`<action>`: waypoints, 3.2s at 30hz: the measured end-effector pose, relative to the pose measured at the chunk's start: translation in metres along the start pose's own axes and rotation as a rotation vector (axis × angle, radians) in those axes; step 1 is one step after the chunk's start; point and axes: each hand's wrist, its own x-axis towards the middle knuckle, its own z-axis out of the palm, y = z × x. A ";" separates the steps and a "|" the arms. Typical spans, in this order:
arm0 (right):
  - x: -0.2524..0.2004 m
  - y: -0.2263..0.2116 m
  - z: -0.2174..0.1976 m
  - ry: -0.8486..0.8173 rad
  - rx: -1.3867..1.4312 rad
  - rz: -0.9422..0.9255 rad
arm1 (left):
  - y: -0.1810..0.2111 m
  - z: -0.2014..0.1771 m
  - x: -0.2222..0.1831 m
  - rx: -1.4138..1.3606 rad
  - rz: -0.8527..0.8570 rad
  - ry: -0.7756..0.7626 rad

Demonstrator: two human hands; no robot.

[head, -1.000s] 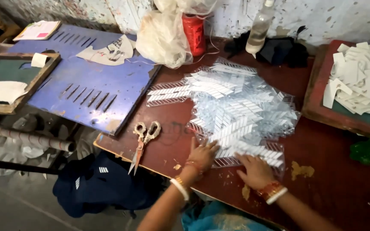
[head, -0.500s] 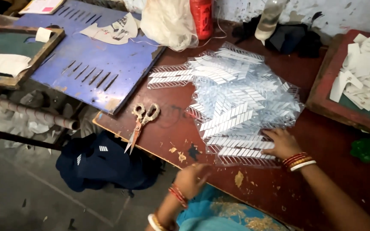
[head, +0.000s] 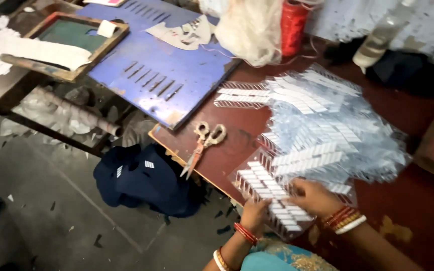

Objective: Cutting a sheet of small labels and sorting a large pile of paper labels on a workbench.

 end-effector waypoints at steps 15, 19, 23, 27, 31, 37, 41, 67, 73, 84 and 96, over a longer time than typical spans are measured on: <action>0.289 -0.156 0.083 -0.227 -0.896 -1.137 | -0.001 -0.102 0.065 0.265 0.282 0.032; 0.274 -0.129 0.055 -0.183 -1.260 -0.774 | 0.010 -0.109 0.053 0.275 0.258 0.035; 0.242 -0.093 0.046 -0.122 -1.290 -0.633 | 0.024 -0.140 0.042 0.376 0.344 0.135; 0.241 -0.053 0.039 0.148 -0.963 -0.599 | 0.076 -0.140 0.020 0.329 0.583 0.317; 0.233 -0.051 0.047 0.280 -0.867 -0.411 | 0.108 -0.127 0.002 0.219 0.611 0.448; 0.192 -0.038 0.072 0.381 -1.134 -0.779 | 0.121 -0.144 0.011 0.085 0.630 0.390; 0.201 -0.042 0.053 0.285 -0.831 -0.623 | 0.152 -0.096 -0.005 0.053 0.653 0.334; 0.056 0.146 0.044 -0.364 0.539 -0.542 | 0.285 0.029 -0.008 0.378 0.927 0.148; 0.025 0.020 0.038 -0.314 0.539 -0.199 | 0.276 0.057 -0.009 0.479 0.871 0.179; 0.018 -0.021 0.041 -0.238 0.501 -0.264 | 0.266 0.067 -0.019 0.578 0.872 0.160; 0.003 0.018 0.041 -0.194 0.577 -0.198 | 0.253 0.061 -0.018 0.481 0.805 0.114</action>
